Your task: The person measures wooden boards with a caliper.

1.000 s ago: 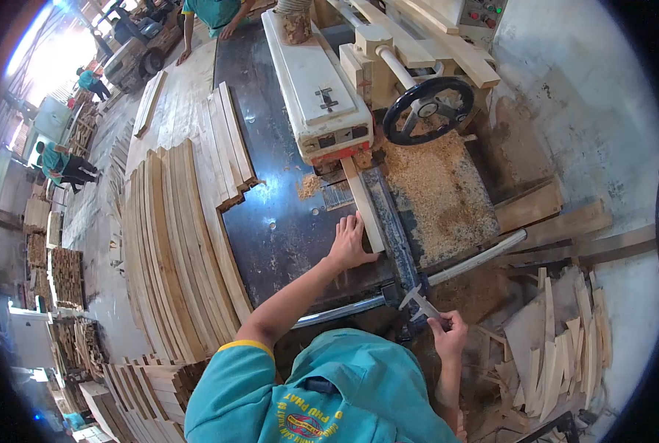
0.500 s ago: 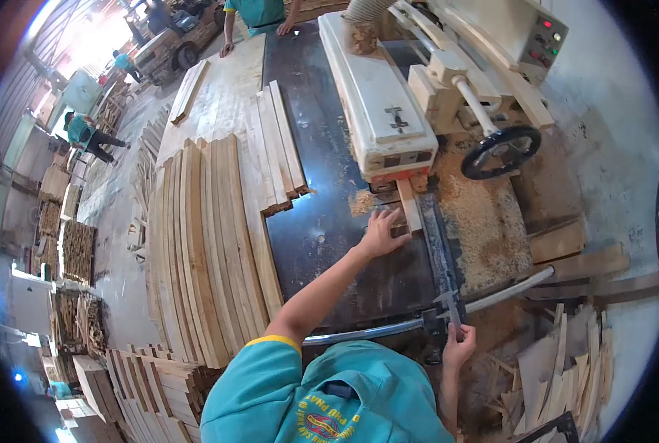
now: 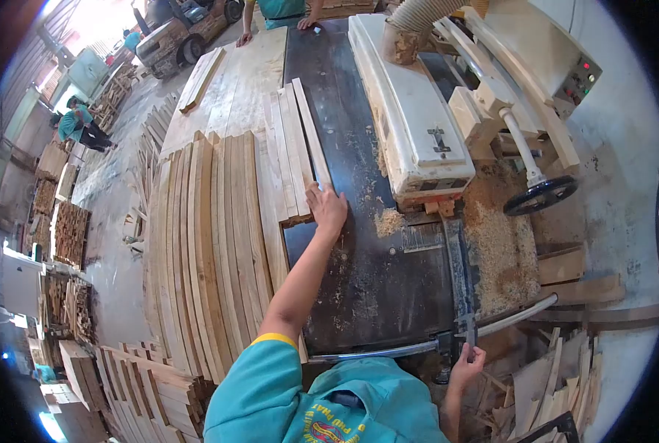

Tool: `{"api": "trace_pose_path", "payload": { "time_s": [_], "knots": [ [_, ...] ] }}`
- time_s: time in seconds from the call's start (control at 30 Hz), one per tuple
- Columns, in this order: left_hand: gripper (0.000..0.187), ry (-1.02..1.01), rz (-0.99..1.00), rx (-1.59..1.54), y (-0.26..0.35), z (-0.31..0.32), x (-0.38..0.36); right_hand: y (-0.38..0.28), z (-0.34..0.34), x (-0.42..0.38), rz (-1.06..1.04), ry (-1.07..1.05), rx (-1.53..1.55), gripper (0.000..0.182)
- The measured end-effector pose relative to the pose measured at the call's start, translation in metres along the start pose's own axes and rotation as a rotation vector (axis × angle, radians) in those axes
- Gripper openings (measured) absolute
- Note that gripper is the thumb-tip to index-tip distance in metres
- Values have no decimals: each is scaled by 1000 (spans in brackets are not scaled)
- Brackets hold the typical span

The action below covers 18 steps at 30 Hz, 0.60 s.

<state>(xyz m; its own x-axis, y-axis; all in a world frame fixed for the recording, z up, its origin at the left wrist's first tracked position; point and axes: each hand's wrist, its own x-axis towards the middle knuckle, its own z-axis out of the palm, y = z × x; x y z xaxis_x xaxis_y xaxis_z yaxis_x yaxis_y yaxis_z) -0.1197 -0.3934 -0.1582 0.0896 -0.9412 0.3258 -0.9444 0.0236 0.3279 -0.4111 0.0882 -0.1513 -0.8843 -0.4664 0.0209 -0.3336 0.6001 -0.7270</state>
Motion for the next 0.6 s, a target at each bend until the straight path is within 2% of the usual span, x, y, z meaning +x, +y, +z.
{"api": "trace_pose_path", "payload": {
  "time_s": [0.03,0.1,0.17,0.27,0.33,0.37,0.43,0.5,0.6],
  "knots": [
    [55,4,-3,-3,3,0,6,10,3,0,-31,14,-7,33],
    [53,-159,-103,-247,10,2,22,19,6,-1,-67,30,-15,34],
    [47,-79,-61,-204,9,21,35,15,6,-1,-51,13,13,37],
    [43,-3,-168,-217,6,32,47,8,5,-4,-125,57,-49,41],
    [45,-439,-354,-607,0,1,51,19,8,-2,-161,87,-68,39],
    [45,-435,-355,-608,-4,-7,44,27,10,-1,-191,117,-85,38],
    [48,-613,-447,-1409,-20,-10,5,28,10,1,-163,96,-75,38],
    [49,-671,-499,-1656,-26,-28,-41,27,8,-3,-132,61,-76,39],
    [50,-764,-549,-1824,-20,-66,-108,5,5,-7,-115,49,-15,36]
  ]
}}
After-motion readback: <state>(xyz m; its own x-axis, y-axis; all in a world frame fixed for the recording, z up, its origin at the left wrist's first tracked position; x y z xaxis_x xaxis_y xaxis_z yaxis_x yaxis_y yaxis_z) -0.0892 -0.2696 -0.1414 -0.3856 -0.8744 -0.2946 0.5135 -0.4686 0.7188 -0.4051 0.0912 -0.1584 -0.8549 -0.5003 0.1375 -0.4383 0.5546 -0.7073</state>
